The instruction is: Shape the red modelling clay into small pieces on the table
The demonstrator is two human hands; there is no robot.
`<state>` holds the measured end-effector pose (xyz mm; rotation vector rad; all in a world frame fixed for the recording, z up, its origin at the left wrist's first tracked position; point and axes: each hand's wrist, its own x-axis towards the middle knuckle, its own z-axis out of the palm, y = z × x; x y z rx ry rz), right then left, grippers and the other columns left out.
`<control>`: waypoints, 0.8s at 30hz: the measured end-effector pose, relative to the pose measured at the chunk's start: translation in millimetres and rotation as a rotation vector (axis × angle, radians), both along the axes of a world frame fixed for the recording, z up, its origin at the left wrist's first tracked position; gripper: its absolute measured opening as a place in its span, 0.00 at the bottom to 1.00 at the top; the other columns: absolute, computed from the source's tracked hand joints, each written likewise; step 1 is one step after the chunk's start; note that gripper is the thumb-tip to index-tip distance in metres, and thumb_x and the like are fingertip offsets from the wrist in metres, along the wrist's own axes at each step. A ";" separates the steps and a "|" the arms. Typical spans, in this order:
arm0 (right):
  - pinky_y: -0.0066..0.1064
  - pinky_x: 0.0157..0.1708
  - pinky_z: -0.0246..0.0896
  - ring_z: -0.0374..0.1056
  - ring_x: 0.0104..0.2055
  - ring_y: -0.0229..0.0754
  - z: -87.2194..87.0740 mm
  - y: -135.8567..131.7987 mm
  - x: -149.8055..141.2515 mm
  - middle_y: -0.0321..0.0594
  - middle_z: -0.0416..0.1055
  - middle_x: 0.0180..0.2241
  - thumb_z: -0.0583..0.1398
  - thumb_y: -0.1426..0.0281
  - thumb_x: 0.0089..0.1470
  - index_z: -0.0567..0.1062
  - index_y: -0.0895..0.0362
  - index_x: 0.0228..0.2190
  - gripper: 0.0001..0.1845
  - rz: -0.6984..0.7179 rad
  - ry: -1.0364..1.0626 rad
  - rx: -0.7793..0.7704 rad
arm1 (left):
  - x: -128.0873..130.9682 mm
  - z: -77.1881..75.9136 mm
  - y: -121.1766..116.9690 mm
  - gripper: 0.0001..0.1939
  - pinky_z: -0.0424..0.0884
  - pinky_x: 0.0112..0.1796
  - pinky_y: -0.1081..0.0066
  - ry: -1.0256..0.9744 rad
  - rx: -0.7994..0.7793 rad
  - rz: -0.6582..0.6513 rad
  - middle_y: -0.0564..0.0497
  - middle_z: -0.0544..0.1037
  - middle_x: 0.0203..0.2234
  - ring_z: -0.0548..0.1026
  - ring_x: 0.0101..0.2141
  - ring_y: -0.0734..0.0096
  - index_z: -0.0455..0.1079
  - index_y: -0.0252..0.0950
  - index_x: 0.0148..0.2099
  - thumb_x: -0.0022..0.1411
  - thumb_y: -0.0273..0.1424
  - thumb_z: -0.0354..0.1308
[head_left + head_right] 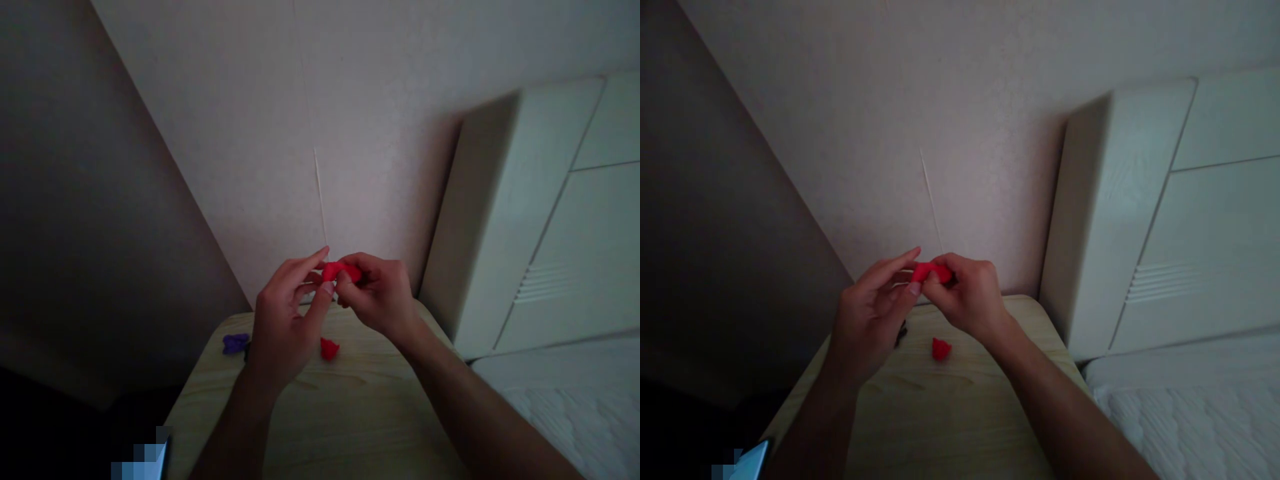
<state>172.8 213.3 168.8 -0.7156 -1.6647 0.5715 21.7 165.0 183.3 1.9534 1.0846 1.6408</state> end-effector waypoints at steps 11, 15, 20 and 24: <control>0.29 0.32 0.72 0.75 0.29 0.36 12.6 6.4 4.0 0.39 0.80 0.30 0.67 0.67 0.54 0.79 0.59 0.42 0.13 0.572 0.302 -0.372 | -8.7 -5.4 8.9 0.10 0.74 0.45 0.68 0.240 0.144 0.244 0.48 0.80 0.41 0.78 0.41 0.68 0.78 0.38 0.49 0.69 0.30 0.57; 0.29 0.33 0.73 0.76 0.31 0.37 10.6 7.2 6.9 0.41 0.81 0.33 0.65 0.66 0.58 0.82 0.59 0.42 0.12 0.641 0.310 -0.341 | -8.3 -7.0 8.8 0.08 0.76 0.42 0.70 0.128 0.133 0.242 0.48 0.81 0.40 0.79 0.39 0.68 0.78 0.38 0.46 0.67 0.31 0.60; 0.32 0.36 0.76 0.79 0.33 0.39 6.1 12.6 10.1 0.42 0.83 0.35 0.69 0.66 0.55 0.82 0.57 0.44 0.15 0.792 0.320 -0.433 | -5.3 0.4 2.3 0.06 0.76 0.35 0.74 0.058 0.121 0.273 0.50 0.82 0.34 0.79 0.32 0.72 0.78 0.36 0.41 0.65 0.30 0.61; 0.31 0.31 0.77 0.79 0.30 0.39 3.3 17.1 8.5 0.40 0.83 0.30 0.72 0.66 0.49 0.82 0.57 0.39 0.15 0.835 0.355 -0.490 | 1.1 3.3 0.0 0.04 0.76 0.32 0.75 0.010 0.086 0.226 0.50 0.82 0.31 0.80 0.30 0.72 0.78 0.35 0.39 0.63 0.29 0.62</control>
